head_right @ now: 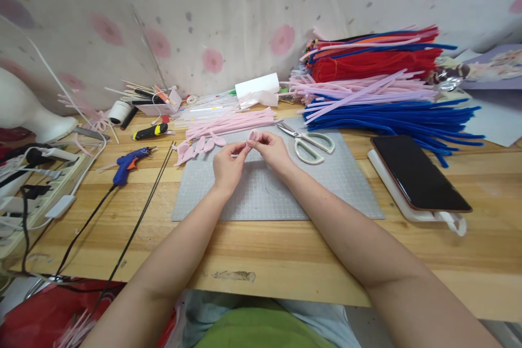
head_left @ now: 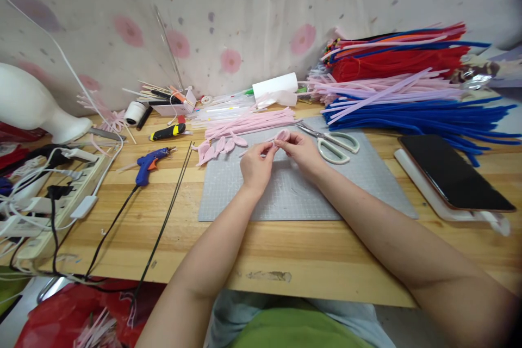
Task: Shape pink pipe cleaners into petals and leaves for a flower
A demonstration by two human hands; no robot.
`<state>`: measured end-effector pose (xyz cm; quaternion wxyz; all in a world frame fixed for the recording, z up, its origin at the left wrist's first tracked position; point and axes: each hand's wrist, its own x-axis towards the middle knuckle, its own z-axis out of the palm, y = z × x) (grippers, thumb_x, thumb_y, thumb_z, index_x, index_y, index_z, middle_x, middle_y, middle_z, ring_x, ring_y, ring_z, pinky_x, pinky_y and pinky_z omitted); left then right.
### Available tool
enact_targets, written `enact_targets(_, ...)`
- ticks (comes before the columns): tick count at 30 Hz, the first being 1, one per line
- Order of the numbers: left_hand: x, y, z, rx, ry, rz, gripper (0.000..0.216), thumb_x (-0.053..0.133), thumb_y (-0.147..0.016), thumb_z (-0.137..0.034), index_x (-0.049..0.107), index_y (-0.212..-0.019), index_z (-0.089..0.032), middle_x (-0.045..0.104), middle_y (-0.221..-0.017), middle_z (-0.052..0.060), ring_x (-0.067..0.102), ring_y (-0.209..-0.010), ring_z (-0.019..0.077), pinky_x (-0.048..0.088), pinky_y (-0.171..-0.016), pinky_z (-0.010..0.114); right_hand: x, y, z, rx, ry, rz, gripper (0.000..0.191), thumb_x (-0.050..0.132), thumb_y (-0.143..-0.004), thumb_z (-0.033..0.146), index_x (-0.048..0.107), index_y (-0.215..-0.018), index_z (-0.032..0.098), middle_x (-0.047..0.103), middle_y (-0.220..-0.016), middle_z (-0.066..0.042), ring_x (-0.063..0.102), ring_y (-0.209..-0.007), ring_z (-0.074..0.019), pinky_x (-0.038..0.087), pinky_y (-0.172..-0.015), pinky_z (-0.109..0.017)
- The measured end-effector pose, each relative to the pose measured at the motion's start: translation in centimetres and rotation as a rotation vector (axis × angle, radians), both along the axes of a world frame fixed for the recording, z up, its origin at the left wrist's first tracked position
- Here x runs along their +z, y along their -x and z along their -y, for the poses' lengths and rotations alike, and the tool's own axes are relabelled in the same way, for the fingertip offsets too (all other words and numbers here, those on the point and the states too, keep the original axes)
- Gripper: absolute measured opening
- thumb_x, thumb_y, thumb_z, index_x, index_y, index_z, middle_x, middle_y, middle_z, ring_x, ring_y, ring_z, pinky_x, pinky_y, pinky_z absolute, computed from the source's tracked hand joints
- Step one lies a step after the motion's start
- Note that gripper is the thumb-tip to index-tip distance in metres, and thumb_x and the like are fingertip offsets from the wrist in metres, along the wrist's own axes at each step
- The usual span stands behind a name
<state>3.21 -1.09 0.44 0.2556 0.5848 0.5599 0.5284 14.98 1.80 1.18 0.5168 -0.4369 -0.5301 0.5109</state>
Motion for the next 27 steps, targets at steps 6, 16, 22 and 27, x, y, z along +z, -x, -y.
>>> enact_targets(6,0.0,0.2,-0.3,-0.038,-0.002,-0.05,0.017,0.058,-0.073,-0.03,0.068,-0.078,-0.018,0.066,-0.078,0.004,0.057,-0.07,0.0124,0.044,-0.071,0.026,-0.4,-0.2,-0.4,0.018,-0.002,0.002,0.027,0.069,-0.058,0.037,0.052,-0.059,0.016,0.048,-0.058,0.003,0.041,-0.057,-0.0086,0.032,-0.054,-0.024)
enact_targets(16,0.2,-0.7,-0.6,-0.101,0.286,0.422,0.01,0.059,-0.066,-0.022,0.063,-0.066,-0.013,0.054,-0.055,-0.002,0.047,-0.049,0.0067,0.048,-0.05,0.023,-0.2,-0.3,-0.5,0.108,-0.065,0.083,0.028,0.067,-0.06,0.041,0.053,-0.063,0.016,0.052,-0.063,0.002,0.041,-0.056,-0.0078,0.031,-0.053,-0.023)
enact_targets(22,0.8,-0.2,-0.5,-0.176,0.442,0.563,0.015,0.066,-0.063,-0.023,0.062,-0.068,-0.01,0.056,-0.06,0.001,0.053,-0.054,0.0084,0.048,-0.048,0.023,0.1,-0.5,-0.4,0.031,-0.018,0.109,0.029,0.066,-0.061,0.042,0.053,-0.059,0.016,0.05,-0.056,0.003,0.038,-0.051,-0.0069,0.028,-0.049,-0.023)
enact_targets(27,1.2,0.5,-0.4,-0.36,0.572,0.597,0.016,0.066,-0.066,-0.025,0.063,-0.072,-0.01,0.059,-0.07,0.004,0.055,-0.061,0.009,0.05,-0.049,0.022,0.0,-0.9,-0.5,0.085,0.079,0.092,0.032,0.068,-0.059,0.044,0.053,-0.057,0.015,0.045,-0.05,0.004,0.032,-0.045,-0.0052,0.024,-0.046,-0.024)
